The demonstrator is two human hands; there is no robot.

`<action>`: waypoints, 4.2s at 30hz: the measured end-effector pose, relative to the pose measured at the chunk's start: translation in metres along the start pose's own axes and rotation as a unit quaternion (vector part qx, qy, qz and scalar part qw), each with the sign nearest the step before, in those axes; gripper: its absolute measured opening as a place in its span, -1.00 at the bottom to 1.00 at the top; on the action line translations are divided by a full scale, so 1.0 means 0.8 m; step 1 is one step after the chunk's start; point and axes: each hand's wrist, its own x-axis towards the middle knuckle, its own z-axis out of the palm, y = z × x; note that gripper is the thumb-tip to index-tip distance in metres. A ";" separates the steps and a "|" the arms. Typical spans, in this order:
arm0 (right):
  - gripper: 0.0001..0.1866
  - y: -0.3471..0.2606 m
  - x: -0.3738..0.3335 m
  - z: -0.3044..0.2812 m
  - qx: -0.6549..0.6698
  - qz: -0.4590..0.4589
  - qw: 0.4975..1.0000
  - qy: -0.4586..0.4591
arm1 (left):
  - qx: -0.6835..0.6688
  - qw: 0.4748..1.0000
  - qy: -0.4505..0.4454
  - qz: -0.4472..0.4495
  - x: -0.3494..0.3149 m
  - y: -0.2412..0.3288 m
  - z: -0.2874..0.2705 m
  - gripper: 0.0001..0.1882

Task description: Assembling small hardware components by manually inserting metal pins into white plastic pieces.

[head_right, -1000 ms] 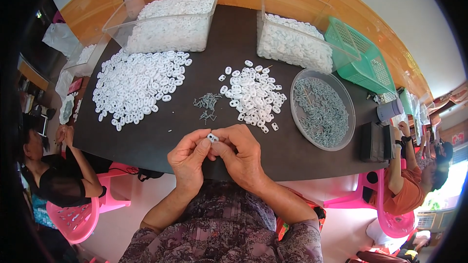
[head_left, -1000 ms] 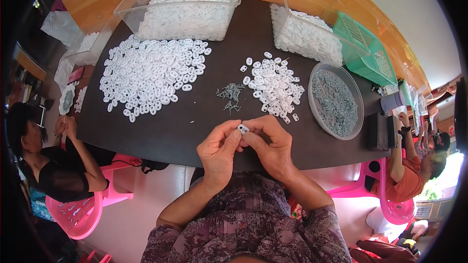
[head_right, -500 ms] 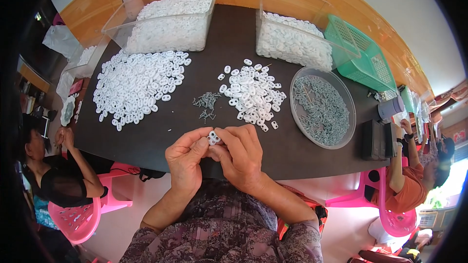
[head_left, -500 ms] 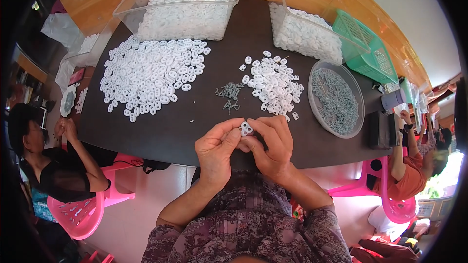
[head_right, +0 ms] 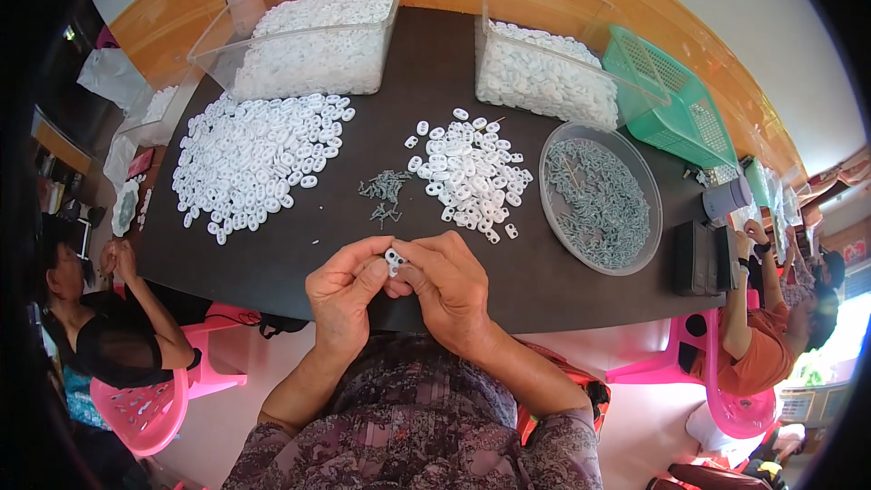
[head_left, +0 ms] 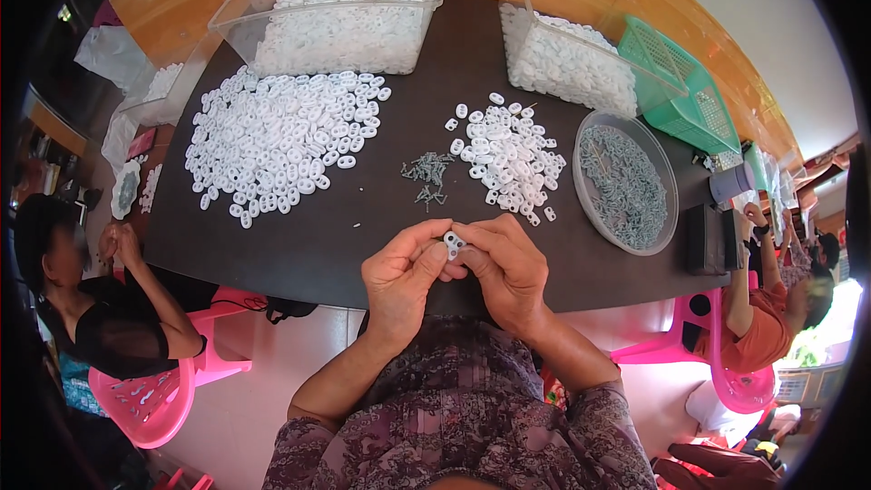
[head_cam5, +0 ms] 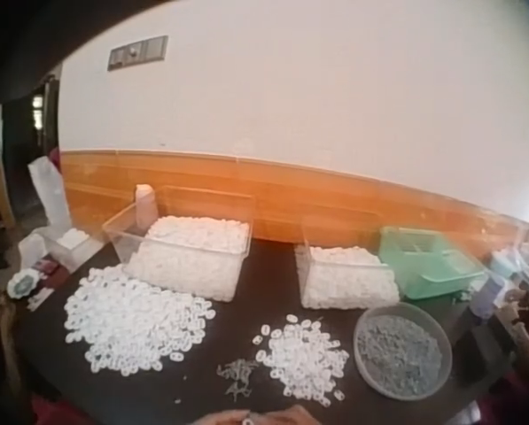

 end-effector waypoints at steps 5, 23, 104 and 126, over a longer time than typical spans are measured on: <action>-0.69 0.000 -0.001 0.001 -0.002 -0.001 1.000 0.003 | 0.006 1.000 0.007 0.020 -0.002 -0.006 0.002 -0.72; -0.57 -0.002 -0.001 0.004 -0.023 -0.016 1.000 0.007 | -0.037 0.999 0.012 0.037 -0.001 -0.007 0.003 -0.75; -0.64 -0.019 -0.003 0.016 0.015 0.027 0.999 0.040 | -0.035 0.996 0.052 0.062 -0.005 -0.008 0.002 -0.74; -0.64 -0.021 -0.004 0.023 -0.029 -0.039 0.997 0.057 | 0.041 0.985 0.071 0.151 -0.009 -0.018 0.002 -0.77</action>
